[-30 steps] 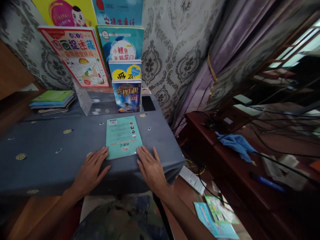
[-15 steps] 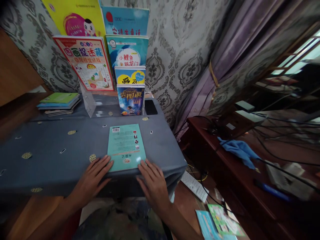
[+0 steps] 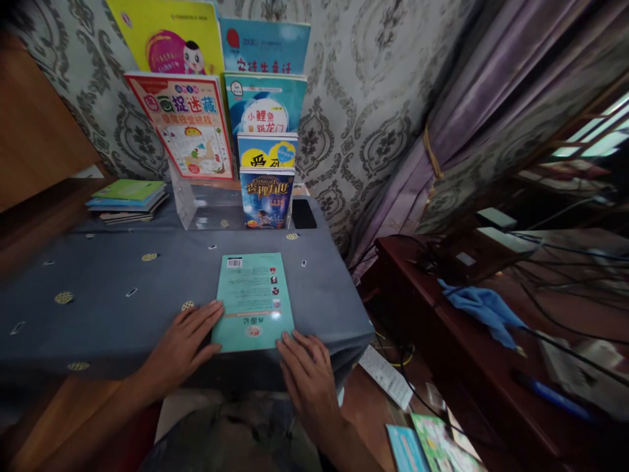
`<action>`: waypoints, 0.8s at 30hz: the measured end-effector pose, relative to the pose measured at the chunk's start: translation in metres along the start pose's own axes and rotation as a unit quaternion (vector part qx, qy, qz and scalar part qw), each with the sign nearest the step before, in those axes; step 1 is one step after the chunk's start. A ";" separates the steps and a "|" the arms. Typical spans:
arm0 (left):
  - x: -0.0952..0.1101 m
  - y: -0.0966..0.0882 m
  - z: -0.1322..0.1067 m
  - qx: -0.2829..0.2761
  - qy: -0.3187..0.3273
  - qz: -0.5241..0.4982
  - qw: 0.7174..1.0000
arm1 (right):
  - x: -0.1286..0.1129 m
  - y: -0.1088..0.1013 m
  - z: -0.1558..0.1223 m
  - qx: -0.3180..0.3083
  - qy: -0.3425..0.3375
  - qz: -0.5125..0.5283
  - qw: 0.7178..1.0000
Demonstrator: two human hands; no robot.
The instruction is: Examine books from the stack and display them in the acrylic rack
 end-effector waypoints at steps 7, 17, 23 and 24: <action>-0.062 0.012 0.073 -0.075 -0.073 -0.022 0.994 | 0.001 -0.001 0.003 -0.012 -0.003 -0.012 1.000; -0.102 0.033 0.129 -0.086 -0.105 0.021 0.991 | 0.018 0.002 0.013 -0.020 -0.017 -0.002 1.000; -0.123 0.036 0.150 -0.087 -0.100 0.042 0.990 | 0.013 0.014 0.045 -0.047 -0.015 0.042 0.998; -0.126 0.034 0.156 -0.091 -0.096 0.046 0.990 | 0.010 0.020 0.052 -0.060 -0.007 0.041 0.997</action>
Point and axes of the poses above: each hand's wrist, its own z-axis towards the middle knuckle, its own y-axis out of the palm, x = y × z, the point moved 9 cm from there along z, towards the middle knuckle, and after that the axes turned 5 degrees about -x, right-handed, at the moved point
